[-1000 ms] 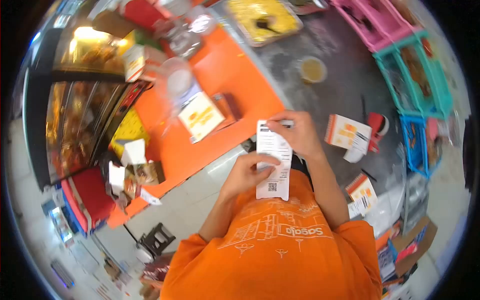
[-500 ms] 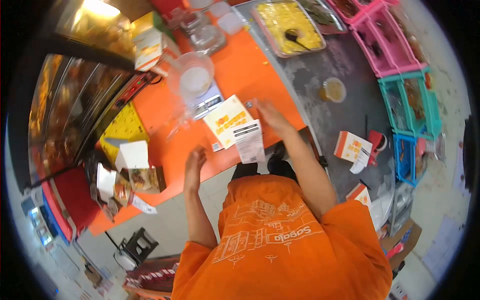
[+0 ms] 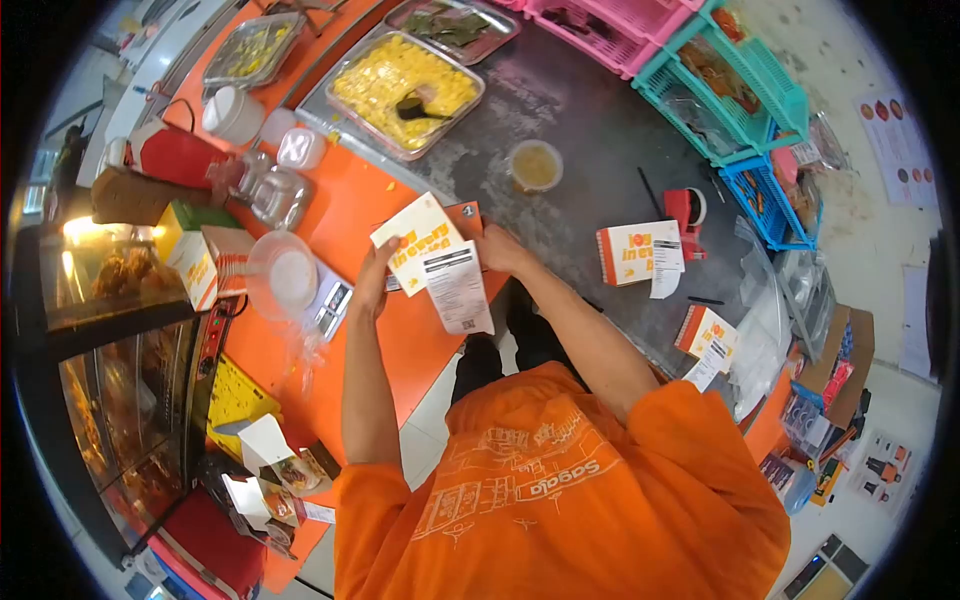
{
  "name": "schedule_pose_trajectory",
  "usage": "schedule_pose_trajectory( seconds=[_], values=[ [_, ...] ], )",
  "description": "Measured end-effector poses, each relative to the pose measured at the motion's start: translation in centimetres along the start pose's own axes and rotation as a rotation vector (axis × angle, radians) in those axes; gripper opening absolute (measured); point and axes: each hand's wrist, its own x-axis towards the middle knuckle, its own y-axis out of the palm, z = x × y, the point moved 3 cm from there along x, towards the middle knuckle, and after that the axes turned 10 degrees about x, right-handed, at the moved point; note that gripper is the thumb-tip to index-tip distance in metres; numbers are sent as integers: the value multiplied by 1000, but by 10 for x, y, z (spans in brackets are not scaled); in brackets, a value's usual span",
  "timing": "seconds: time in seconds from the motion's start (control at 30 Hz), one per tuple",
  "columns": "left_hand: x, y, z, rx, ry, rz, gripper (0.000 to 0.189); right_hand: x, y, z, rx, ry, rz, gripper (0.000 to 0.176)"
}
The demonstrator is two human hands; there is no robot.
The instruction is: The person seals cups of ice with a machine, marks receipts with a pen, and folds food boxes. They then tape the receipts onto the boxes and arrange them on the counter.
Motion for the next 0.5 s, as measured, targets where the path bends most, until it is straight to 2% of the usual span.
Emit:
schedule_pose_trajectory(
  seconds=[0.03, 0.07, 0.1, 0.17, 0.23, 0.27, 0.33, 0.5],
  values=[
    [6, 5, -3, 11, 12, 11, 59, 0, -16, 13, -331, 141, 115, 79],
    [10, 12, -4, -30, 37, -12, 59, -11, -33, 25, -405, 64, 2, 73],
    [9, 19, -2, -68, 43, -29, 59, -14, -53, 33, -394, 67, -17, 73],
    [17, 34, -3, -69, -15, 22, 62, -32, -91, 49, -745, -626, -734, 77],
    [23, 45, 6, -109, -28, 27, 63, 3, -116, 30, -898, -680, -738, 83],
    [29, 51, 3, -75, -50, 33, 63, 9, -131, 25, -895, -638, -731, 83],
    [42, 74, -6, -40, -32, 58, 60, 23, -159, 21, -702, -333, -178, 82],
    [67, 137, -42, -48, 1, 3, 58, -21, -255, -31, -857, -243, -254, 84]
  ],
)
